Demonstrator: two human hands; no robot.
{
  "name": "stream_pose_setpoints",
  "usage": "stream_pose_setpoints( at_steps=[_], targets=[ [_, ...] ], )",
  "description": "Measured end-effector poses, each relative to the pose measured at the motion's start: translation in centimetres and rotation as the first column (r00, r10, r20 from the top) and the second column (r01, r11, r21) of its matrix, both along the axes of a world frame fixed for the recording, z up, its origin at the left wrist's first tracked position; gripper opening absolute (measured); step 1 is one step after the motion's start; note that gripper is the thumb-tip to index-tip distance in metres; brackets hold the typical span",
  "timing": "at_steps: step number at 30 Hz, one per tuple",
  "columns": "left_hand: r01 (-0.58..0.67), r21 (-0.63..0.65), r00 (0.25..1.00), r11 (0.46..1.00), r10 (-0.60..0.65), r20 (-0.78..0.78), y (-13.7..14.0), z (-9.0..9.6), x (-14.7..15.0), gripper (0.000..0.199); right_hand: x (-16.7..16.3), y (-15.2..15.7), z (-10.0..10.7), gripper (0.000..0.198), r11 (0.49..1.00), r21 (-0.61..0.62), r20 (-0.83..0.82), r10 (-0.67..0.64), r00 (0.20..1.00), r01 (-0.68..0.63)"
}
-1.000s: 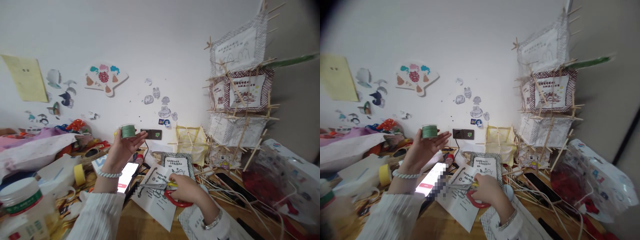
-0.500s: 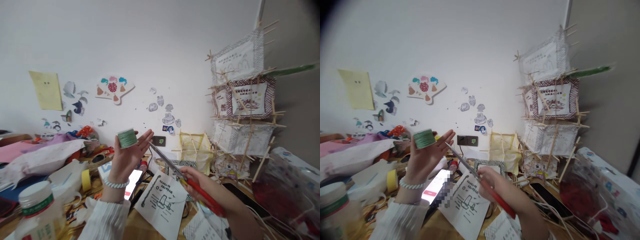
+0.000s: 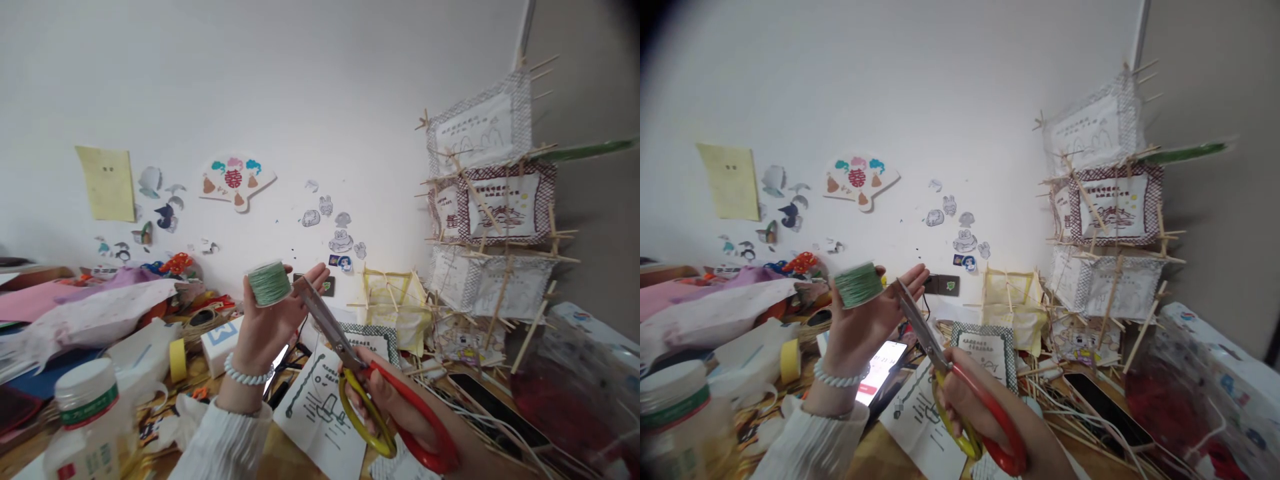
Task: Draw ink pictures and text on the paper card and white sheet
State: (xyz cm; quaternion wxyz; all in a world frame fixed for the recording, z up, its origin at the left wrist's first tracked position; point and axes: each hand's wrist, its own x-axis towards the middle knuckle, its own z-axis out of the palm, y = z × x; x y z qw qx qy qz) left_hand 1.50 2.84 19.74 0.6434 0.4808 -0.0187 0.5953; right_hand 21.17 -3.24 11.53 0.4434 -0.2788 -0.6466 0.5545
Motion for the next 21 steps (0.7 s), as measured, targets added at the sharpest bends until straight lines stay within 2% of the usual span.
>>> stream_pose_setpoints(
  at_steps=[3, 8, 10, 12, 15, 17, 19, 21],
  targets=[
    [-0.009, -0.015, 0.999, 1.000, 0.009, -0.037, -0.1, -0.1, 0.5, 0.047, -0.4, 0.0, 0.2, 0.050, 1.000, -0.023, -0.056, 0.009, 0.998, -0.010],
    [0.073, -0.004, 0.994, 0.997, -0.074, -0.078, 0.4, -0.7, 1.7, 0.055, -1.0, 0.1, 0.9, 0.048, 1.000, -0.015, -0.122, 0.020, 0.992, -0.022],
    [0.064, 0.006, 0.994, 0.998, -0.063, -0.087, 0.7, -0.9, 2.1, 0.058, -1.2, 0.0, 1.4, 0.049, 1.000, -0.024, -0.144, -0.005, 0.990, 0.001],
    [0.009, 0.006, 0.994, 1.000, -0.008, -0.110, 0.9, -1.0, 2.5, 0.060, -1.5, -0.2, 1.8, 0.056, 0.997, -0.057, -0.141, -0.053, 0.989, 0.045],
    [-0.101, -0.013, 0.989, 0.995, 0.099, -0.106, 0.5, -1.6, 3.5, 0.045, -2.2, -0.5, 2.3, 0.066, 0.985, -0.125, -0.114, -0.133, 0.985, 0.119],
    [-0.197, -0.041, 0.978, 0.980, 0.193, -0.075, 0.1, -2.4, 4.5, 0.042, -2.9, -0.5, 2.2, 0.065, 0.969, -0.156, -0.101, -0.207, 0.973, 0.190],
    [-0.305, -0.082, 0.952, 0.949, 0.300, -0.058, -0.2, -3.7, 5.6, 0.039, -3.7, -0.1, 1.8, 0.058, 0.950, -0.127, -0.099, -0.299, 0.949, 0.287],
    [-0.379, -0.126, 0.925, 0.917, 0.373, -0.070, 0.0, -4.9, 6.6, 0.029, -4.3, 0.6, 1.1, 0.048, 0.941, 0.003, -0.085, -0.337, 0.938, 0.338]
  ],
)
